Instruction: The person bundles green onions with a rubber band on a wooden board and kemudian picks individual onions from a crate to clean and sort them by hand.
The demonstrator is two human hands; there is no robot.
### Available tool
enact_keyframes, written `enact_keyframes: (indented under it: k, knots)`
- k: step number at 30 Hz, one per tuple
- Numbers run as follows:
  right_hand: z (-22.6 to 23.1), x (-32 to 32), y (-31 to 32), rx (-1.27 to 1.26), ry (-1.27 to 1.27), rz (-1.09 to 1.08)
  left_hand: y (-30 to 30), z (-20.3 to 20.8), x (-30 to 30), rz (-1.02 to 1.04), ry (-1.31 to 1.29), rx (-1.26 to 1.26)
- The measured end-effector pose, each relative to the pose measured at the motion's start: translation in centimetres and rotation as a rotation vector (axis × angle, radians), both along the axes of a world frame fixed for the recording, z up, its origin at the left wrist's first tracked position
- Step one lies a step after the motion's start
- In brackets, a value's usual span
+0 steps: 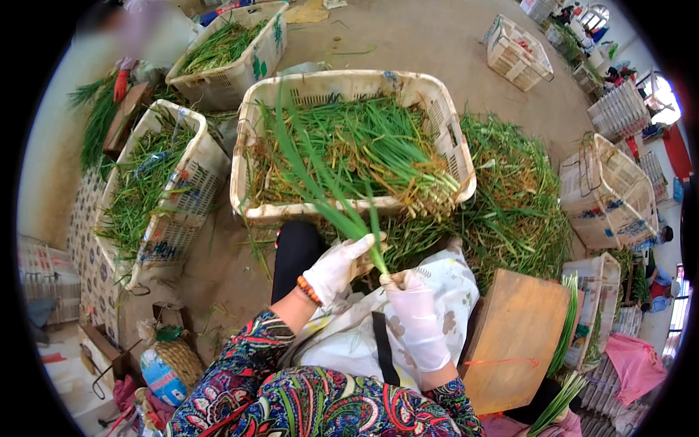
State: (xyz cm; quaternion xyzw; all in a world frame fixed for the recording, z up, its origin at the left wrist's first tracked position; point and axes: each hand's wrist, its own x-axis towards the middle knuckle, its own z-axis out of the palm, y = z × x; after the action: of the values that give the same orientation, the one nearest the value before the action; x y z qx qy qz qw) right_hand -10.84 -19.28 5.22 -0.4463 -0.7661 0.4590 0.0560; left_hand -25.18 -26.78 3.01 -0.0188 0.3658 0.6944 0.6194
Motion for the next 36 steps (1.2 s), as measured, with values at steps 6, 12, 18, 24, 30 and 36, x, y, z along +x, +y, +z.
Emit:
enact_keyframes:
  k: [6, 12, 18, 24, 30, 36]
  knots:
    - [-2.0, 0.6, -1.3, -0.3, 0.171, 0.091, -0.6, -0.4, 1.3, 0.047, 0.12, -0.072]
    - [-1.8, -1.6, 0.1, -0.66, 0.211, -0.079, -1.2, 1.1, 1.7, 0.007, 0.064, -0.012]
    - [-2.2, -1.8, -0.6, -0.93, 0.642, -0.071, -1.2, 0.3, 0.4, 0.108, -0.117, 0.133]
    - [1.2, -1.7, -0.7, -0.983, 0.861, -0.097, 0.4, 2.8, -0.7, 0.118, -0.146, 0.223]
    - [1.7, 0.0, 0.0, -1.109, 1.093, -0.09, 0.5, 3.8, -4.0, 0.189, -0.05, 0.286]
    - [-0.5, 3.5, 3.7, -0.211, -0.006, 0.19, -1.5, 5.1, -9.2, 0.193, 0.244, 0.301]
